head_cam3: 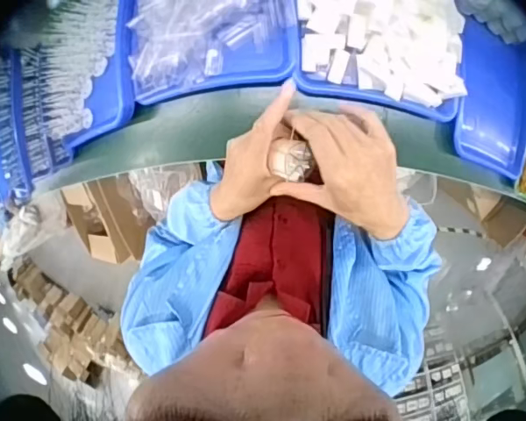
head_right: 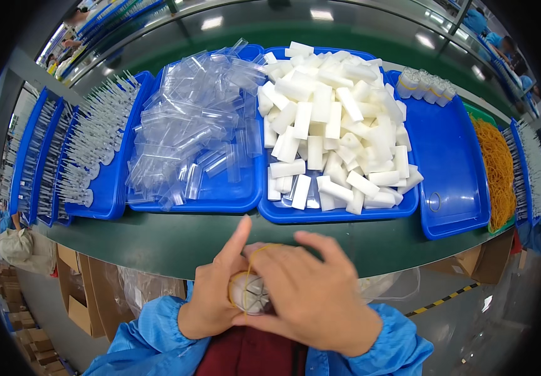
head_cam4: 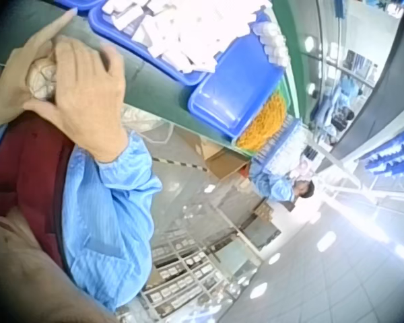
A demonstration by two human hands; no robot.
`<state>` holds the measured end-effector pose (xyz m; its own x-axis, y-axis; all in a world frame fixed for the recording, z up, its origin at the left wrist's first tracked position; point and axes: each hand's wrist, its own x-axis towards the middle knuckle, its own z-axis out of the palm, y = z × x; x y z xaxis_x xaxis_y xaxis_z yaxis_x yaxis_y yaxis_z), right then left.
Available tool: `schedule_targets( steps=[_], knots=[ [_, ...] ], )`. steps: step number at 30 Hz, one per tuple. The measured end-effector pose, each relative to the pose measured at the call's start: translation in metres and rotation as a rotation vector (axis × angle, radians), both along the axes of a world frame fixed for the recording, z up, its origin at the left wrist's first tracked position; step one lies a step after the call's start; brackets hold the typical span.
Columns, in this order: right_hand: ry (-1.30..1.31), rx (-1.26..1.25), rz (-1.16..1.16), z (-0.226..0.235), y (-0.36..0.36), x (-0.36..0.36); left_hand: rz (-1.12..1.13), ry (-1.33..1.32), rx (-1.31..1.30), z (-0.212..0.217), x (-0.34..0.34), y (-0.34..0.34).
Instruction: Assembling small plastic components into bundles and securing them with a rubber band.
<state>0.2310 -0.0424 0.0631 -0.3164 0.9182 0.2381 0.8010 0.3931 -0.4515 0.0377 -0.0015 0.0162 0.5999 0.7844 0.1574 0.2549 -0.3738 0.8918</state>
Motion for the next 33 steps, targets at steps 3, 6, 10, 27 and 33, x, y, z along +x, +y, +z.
schedule_targets(
  steps=[3,6,10,27,33],
  knots=[
    [-0.090,-0.011,-0.046,-0.004,-0.002,0.011,-0.072,-0.087,-0.043,0.000,-0.002,0.006],
    [-0.107,-0.035,-0.062,0.003,-0.009,0.003,-0.001,0.022,-0.142,0.007,0.002,0.010],
    [0.010,0.129,-0.007,0.003,-0.009,-0.002,0.051,-0.078,-0.008,-0.002,0.007,0.003],
    [-0.071,-0.105,0.036,-0.007,-0.001,0.011,-0.092,0.151,0.272,0.000,0.003,0.004],
    [0.012,-0.141,0.137,-0.002,-0.014,0.014,-0.229,-0.229,-0.462,0.014,-0.012,0.017]
  ],
)
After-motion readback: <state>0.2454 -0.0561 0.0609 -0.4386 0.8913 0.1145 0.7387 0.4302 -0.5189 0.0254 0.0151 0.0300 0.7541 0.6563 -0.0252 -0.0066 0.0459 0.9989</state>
